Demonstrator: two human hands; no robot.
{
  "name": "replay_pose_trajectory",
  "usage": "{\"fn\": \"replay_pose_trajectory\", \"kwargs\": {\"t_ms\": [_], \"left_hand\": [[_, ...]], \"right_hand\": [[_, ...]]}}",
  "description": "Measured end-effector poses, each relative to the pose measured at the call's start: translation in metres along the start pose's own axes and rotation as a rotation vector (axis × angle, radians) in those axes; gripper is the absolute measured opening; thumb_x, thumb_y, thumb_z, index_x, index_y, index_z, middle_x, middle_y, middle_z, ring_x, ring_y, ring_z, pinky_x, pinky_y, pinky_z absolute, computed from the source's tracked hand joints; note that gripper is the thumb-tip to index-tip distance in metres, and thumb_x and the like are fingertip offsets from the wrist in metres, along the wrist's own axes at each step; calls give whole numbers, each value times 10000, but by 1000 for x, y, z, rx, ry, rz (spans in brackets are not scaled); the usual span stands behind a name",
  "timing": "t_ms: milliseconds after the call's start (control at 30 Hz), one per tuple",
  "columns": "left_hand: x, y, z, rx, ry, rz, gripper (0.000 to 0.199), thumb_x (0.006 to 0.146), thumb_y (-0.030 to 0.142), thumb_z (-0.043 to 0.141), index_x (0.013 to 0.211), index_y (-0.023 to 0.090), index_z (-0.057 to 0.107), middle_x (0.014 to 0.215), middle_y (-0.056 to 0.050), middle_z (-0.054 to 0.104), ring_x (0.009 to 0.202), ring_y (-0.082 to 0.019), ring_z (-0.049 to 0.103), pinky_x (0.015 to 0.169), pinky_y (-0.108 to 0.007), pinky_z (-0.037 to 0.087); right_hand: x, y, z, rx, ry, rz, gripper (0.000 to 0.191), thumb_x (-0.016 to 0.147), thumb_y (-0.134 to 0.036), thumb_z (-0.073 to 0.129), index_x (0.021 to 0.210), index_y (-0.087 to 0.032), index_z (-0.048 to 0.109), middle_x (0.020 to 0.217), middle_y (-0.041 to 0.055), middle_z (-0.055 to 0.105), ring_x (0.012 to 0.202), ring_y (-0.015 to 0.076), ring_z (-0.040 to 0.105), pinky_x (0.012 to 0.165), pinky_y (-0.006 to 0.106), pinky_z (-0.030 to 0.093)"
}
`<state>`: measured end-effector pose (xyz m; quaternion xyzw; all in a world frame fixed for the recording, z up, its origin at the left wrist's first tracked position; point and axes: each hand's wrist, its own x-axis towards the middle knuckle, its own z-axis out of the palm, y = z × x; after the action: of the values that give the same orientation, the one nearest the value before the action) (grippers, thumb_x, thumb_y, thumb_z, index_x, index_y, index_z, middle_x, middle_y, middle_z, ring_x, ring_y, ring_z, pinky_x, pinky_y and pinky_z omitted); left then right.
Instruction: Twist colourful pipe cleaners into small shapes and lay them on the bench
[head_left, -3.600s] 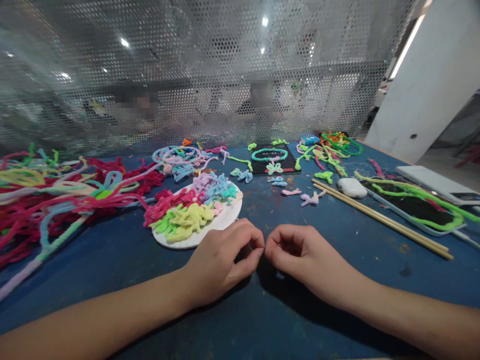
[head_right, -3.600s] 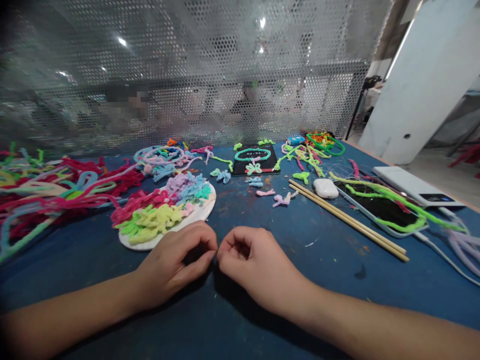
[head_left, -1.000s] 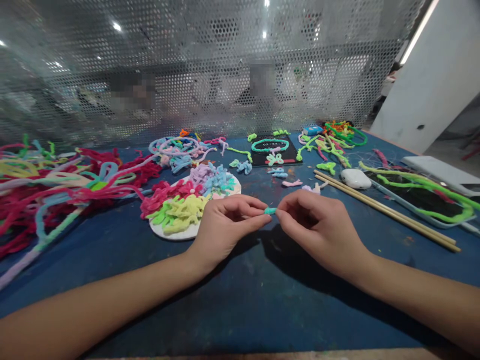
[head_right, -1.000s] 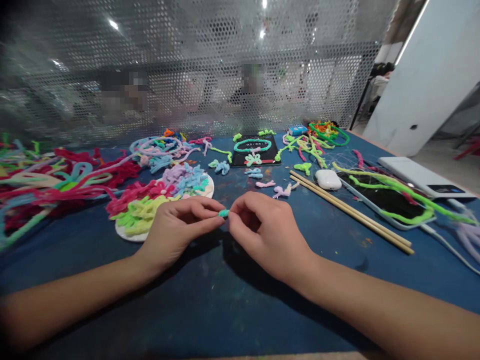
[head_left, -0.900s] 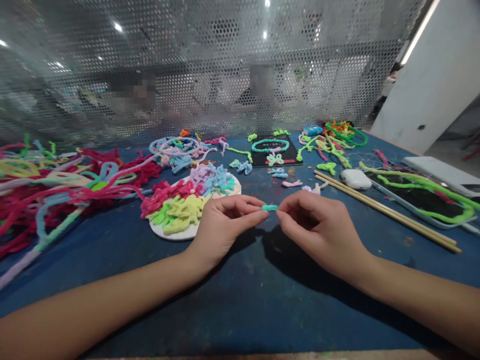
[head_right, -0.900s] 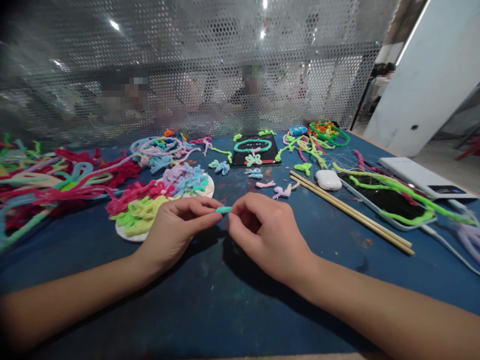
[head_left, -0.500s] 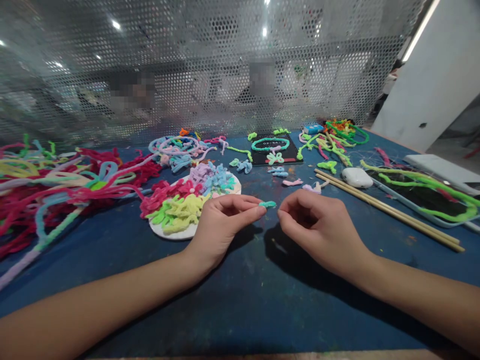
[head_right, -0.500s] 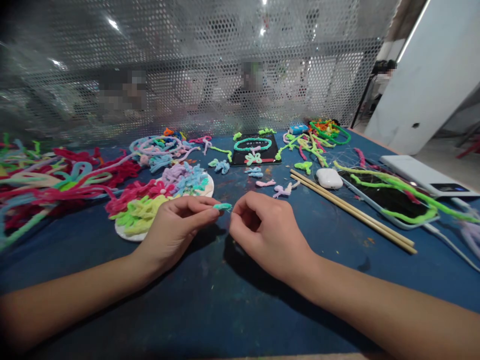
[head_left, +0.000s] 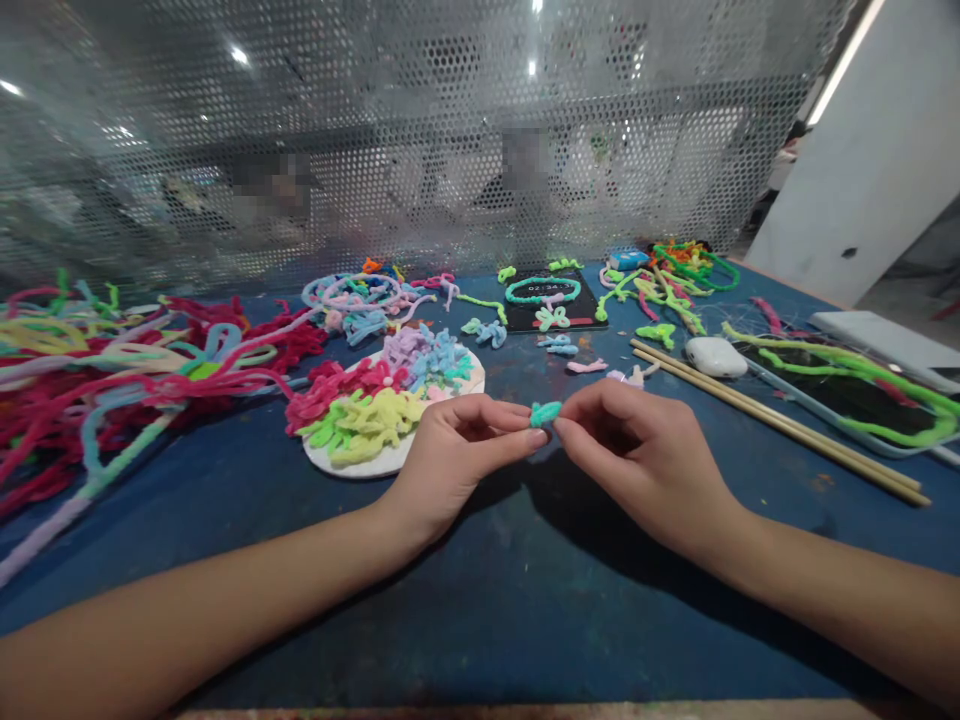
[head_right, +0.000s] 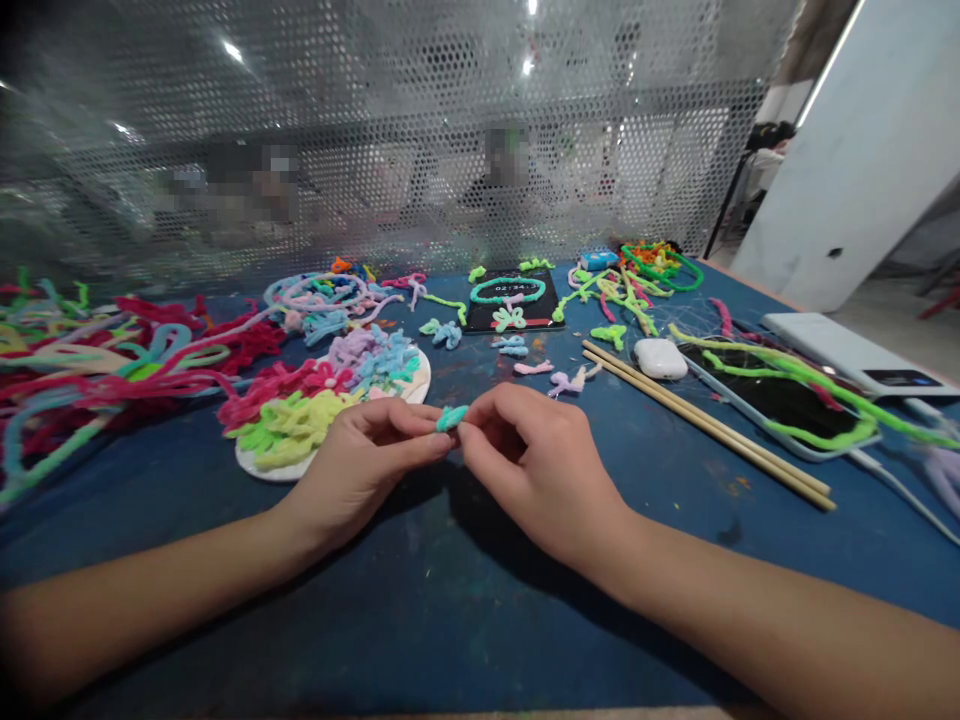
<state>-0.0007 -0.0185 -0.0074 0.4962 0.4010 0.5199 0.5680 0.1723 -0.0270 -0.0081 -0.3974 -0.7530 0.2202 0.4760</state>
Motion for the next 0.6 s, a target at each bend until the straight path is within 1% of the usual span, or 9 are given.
{"fn": "replay_pose_trajectory", "kwargs": {"t_ms": [167,267,367,467,533,600], "left_hand": [[-1,5,1,155,74,80,159,521,77,837,551,182,721,654,19,714,608,-71,633,612,-133,502],[-2,8,2,199,117,86,184,475,72,844,534,191,716,601,23,696,564,-82,612,555,-143,487],[-2,9,2,290,116,142,139,525,107,824,537,197,719,594,9,698,564,-109,620,550,-178,497],[-3,8,0,400,99,252,117,588,115,796,559,201,722,606,2,703,583,-126,636,565,-199,507],[-4,7,-3,473,78,365,136,621,96,781,571,204,714,619,6,704,601,-122,645,590,-198,511],[-5,6,-6,552,32,497,155,657,77,766,591,204,706,656,3,714,634,-122,660,629,-203,520]], "right_hand": [[-1,-1,2,82,-46,27,24,826,-177,592,825,-190,572,646,-26,561,541,84,506,475,187,394],[-1,-3,3,160,-81,80,97,817,-181,599,885,-199,531,678,-33,549,534,77,497,461,177,397],[-2,-4,3,215,-89,109,122,844,-188,567,889,-216,457,683,-47,516,531,73,474,454,172,383],[-3,-3,3,208,-101,92,124,861,-182,548,878,-223,431,685,-51,490,548,75,461,468,173,379],[-3,-2,3,180,-118,66,104,869,-184,548,894,-219,454,691,-48,496,558,76,464,480,174,381],[-3,-1,3,133,-131,29,73,880,-187,545,910,-216,485,694,-43,510,570,79,473,495,178,382]]}}
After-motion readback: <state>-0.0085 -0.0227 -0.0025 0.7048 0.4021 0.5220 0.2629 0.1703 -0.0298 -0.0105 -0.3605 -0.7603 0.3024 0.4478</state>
